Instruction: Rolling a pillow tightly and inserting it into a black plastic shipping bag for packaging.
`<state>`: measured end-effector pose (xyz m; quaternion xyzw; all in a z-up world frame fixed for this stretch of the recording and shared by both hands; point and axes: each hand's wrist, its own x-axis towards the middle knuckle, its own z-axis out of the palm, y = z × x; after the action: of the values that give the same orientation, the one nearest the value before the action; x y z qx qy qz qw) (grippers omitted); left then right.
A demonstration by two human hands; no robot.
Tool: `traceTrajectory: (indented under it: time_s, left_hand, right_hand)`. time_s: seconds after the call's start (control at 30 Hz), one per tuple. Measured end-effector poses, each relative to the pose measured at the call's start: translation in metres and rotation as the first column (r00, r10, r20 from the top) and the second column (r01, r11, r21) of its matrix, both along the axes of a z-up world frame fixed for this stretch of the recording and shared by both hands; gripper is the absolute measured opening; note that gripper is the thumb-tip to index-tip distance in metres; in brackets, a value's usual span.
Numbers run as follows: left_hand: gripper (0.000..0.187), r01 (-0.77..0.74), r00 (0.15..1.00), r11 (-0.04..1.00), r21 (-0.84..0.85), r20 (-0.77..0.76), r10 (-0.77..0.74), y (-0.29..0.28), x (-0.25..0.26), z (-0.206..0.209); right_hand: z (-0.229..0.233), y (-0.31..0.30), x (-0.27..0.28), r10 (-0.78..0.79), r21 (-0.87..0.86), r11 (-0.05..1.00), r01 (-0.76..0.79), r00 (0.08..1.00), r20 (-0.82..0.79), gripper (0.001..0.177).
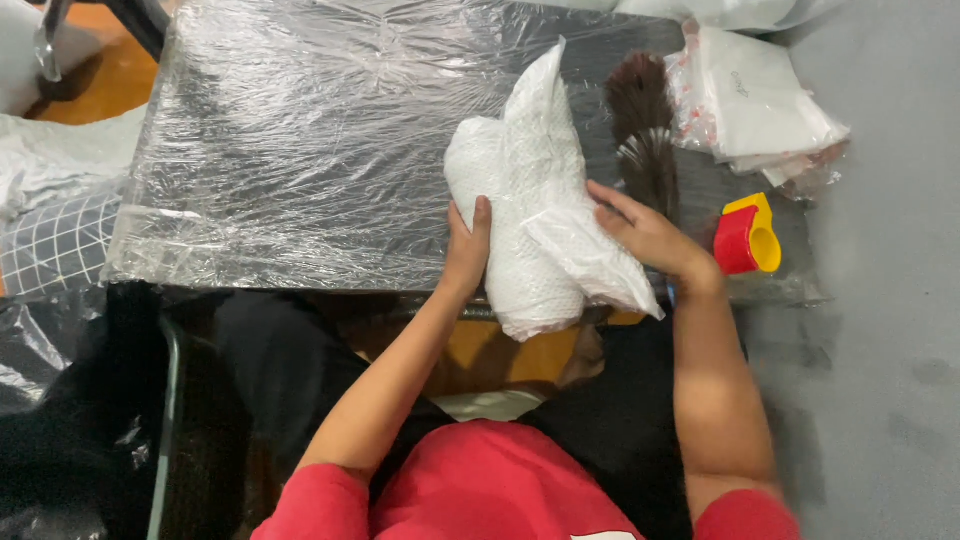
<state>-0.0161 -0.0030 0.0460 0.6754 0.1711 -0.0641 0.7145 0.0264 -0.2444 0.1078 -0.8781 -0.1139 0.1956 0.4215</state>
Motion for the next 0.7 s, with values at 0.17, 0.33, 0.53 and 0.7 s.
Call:
traceTrajectory:
  time_s: [0.17,0.33,0.53,0.7]
  left_hand:
    - [0.116,-0.076,0.996,0.993,0.088,0.052,0.072,-0.011,-0.021,-0.012]
    - [0.109,-0.11,0.991,0.988,0.11,0.087,0.101,-0.011,-0.053,0.005]
    - [0.102,-0.181,0.973,0.961,0.209,0.179,0.144,-0.004,-0.053,-0.048]
    - [0.102,-0.1,0.994,0.966,0.237,0.057,0.089,0.018,-0.062,-0.044]
  right_hand:
    - [-0.024,-0.017,0.004,-0.008,0.306,0.952,0.014,1.0,-0.021,0.049]
    - [-0.006,0.001,0.03,0.106,0.382,0.921,-0.082,0.994,-0.041,0.049]
    - [-0.038,0.021,0.083,0.081,0.4,0.917,0.0,0.979,-0.186,0.045]
    - [-0.037,0.002,0.083,0.033,0.501,0.865,0.034,0.992,-0.123,0.05]
